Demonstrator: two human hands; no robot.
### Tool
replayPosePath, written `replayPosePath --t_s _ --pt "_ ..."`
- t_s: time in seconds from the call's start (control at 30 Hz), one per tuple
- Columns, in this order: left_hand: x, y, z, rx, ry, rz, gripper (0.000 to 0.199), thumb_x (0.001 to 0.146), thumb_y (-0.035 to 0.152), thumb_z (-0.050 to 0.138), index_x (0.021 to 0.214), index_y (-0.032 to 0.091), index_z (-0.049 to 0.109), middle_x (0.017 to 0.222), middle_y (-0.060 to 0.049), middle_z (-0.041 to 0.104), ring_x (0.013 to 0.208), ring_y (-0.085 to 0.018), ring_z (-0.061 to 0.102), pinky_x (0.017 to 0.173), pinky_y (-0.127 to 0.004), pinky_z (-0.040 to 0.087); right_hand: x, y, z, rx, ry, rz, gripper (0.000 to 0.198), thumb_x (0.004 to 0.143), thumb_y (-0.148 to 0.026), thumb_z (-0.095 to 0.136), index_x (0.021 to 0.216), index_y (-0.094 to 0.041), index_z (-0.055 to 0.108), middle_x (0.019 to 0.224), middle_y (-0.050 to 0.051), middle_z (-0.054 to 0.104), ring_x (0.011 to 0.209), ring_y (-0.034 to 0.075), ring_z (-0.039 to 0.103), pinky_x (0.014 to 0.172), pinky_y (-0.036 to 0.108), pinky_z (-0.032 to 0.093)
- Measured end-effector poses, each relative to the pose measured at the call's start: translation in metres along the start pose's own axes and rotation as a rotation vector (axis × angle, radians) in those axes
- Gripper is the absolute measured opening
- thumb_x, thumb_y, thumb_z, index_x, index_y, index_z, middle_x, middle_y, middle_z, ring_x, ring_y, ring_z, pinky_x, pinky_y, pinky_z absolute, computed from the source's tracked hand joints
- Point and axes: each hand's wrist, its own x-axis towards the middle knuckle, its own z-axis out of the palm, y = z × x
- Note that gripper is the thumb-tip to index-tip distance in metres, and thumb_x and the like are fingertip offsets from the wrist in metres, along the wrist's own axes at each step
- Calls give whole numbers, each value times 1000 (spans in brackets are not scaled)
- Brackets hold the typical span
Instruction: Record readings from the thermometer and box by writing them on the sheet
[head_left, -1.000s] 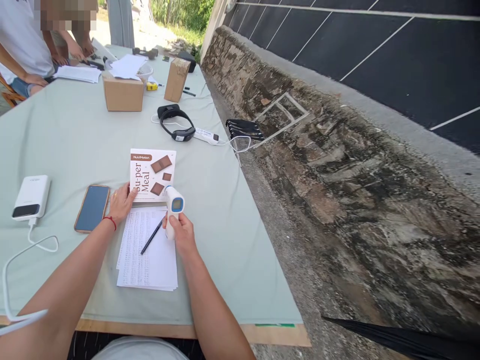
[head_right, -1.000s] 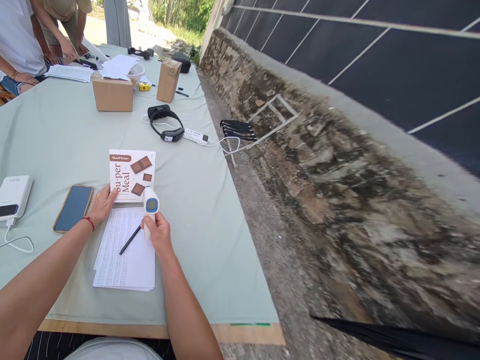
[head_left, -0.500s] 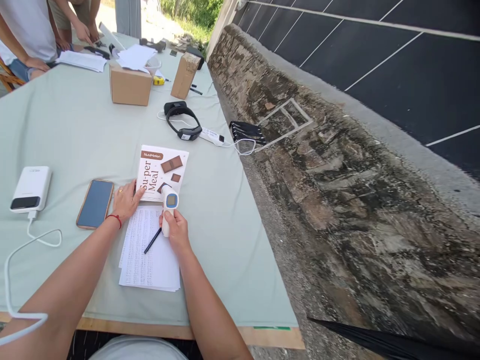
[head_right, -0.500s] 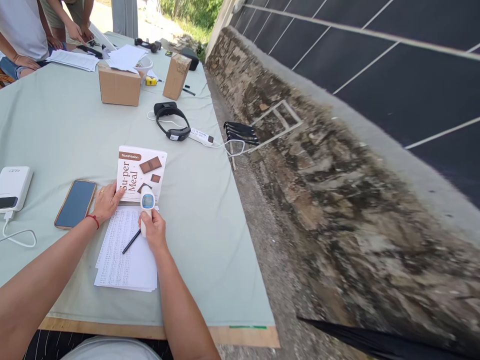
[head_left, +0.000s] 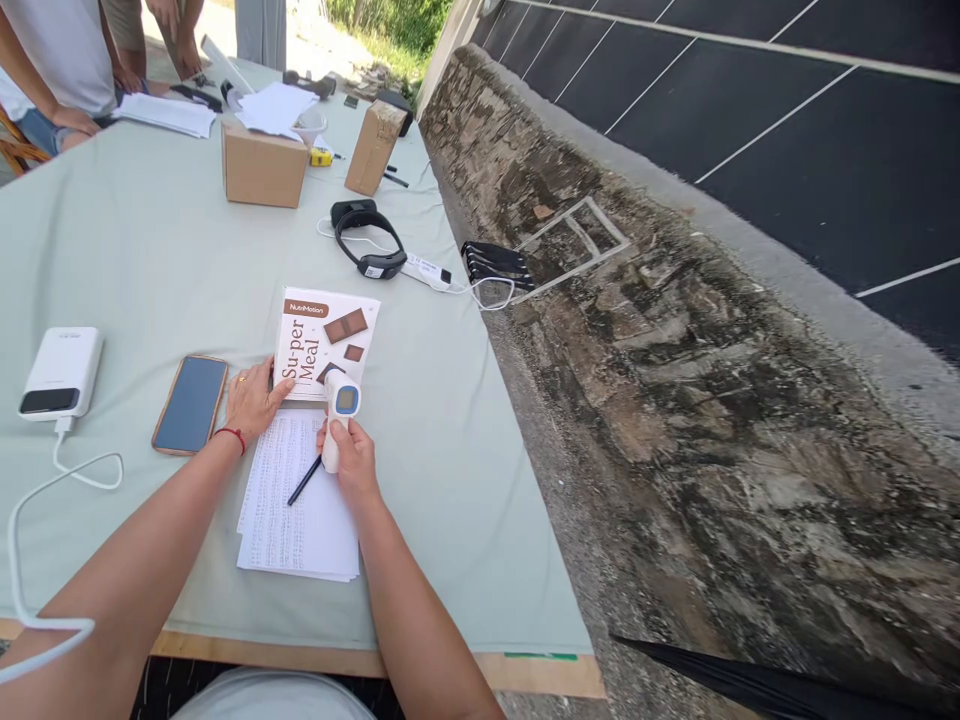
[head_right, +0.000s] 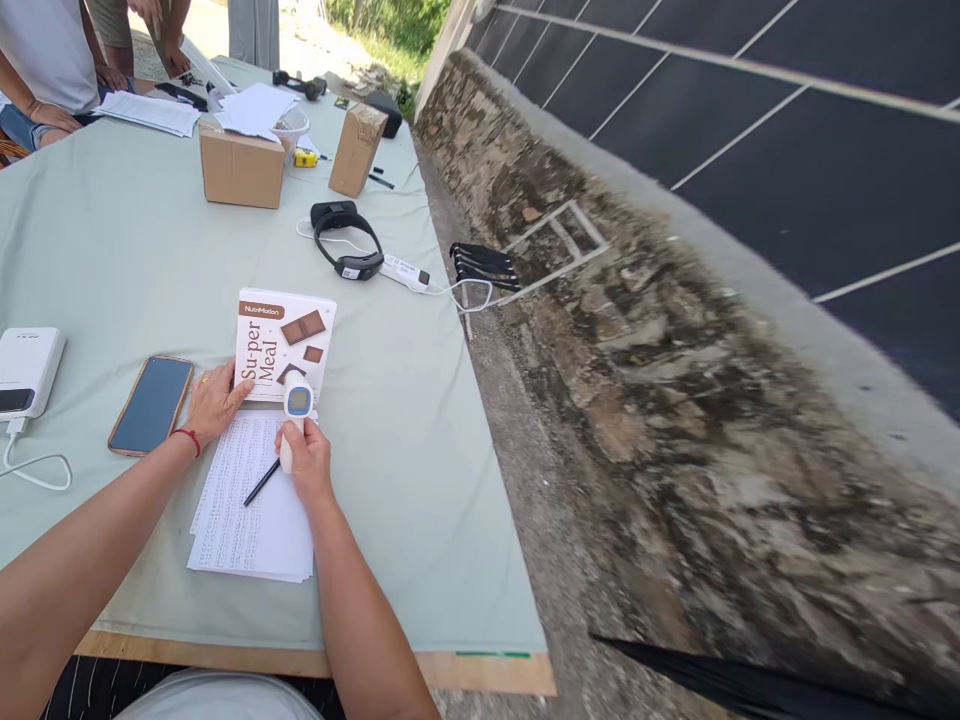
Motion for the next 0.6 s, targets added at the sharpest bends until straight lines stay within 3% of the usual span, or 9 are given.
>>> replayPosePath --t_s 0.2,0.43,0.6 --pt "-1 -2 1 -75 24 17 63 91 65 48 136 20 52 123 -12 67 119 -34 57 107 -51 37 0 -4 2 26 -19 26 41 70 -59 73 78 -22 58 63 -2 59 57 13 52 57 28 44" --pt "-2 -5 2 -133 73 -47 79 91 59 46 152 11 32 139 -19 58 131 -39 49 111 -54 36 -22 -33 -9 -165 34 -78 32 76 -51 70 74 -21 57 61 -4 57 57 12 49 59 27 41" --pt "-2 -6 0 -130 106 -26 72 93 56 42 150 13 36 139 -19 57 128 -39 49 109 -57 38 -36 -46 -22 -165 115 -83 31 74 -50 70 73 -21 58 61 -3 58 59 13 50 59 27 42"
